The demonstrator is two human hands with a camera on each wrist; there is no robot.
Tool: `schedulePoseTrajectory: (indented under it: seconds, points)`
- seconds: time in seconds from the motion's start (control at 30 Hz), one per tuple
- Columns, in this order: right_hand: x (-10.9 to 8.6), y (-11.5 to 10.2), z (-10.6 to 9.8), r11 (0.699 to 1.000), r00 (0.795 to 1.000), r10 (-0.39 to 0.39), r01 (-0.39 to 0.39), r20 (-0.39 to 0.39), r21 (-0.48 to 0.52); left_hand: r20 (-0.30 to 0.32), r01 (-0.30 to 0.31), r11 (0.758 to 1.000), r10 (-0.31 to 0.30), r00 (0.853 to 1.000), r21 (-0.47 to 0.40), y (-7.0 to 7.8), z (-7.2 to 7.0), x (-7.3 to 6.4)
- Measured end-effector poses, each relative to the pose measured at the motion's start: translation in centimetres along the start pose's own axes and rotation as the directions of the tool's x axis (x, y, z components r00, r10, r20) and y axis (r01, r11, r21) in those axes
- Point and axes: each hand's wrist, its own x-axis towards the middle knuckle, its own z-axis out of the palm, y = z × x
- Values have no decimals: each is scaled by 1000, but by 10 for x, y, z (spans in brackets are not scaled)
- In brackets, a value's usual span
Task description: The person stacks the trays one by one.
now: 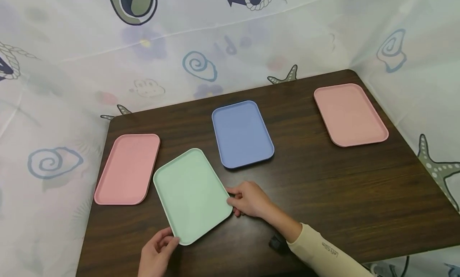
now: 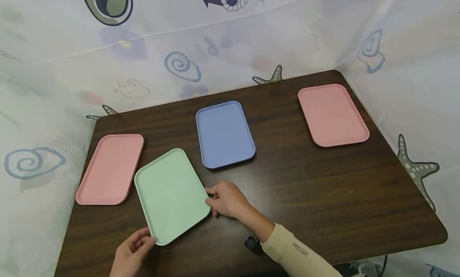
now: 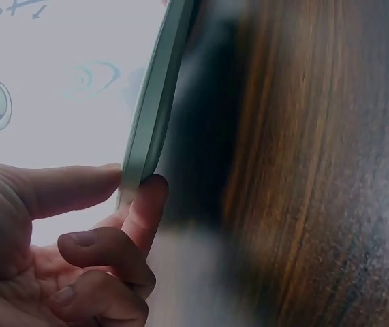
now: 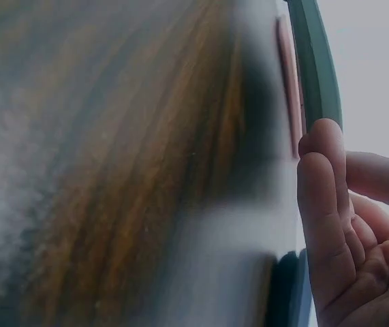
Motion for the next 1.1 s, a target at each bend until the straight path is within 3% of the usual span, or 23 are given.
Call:
schedulePoseTrajectory:
  seconds: [0.3, 0.6, 0.77, 1.1]
  points:
    - [-34, 6, -23, 986, 994, 83, -71, -69, 151, 36, -129, 991, 131, 991, -42, 23, 19, -6]
    - [-69, 25, -42, 974, 979, 157, -132, -131, 182, 137, -173, 981, 183, 973, -83, 37, 46, -6]
    - [-74, 30, -48, 978, 974, 157, -131, -162, 162, 160, -177, 980, 190, 969, -93, 38, 55, -1]
    - [-73, 40, -59, 978, 965, 165, -132, -206, 163, 150, -273, 960, 280, 948, -69, 50, 68, 15]
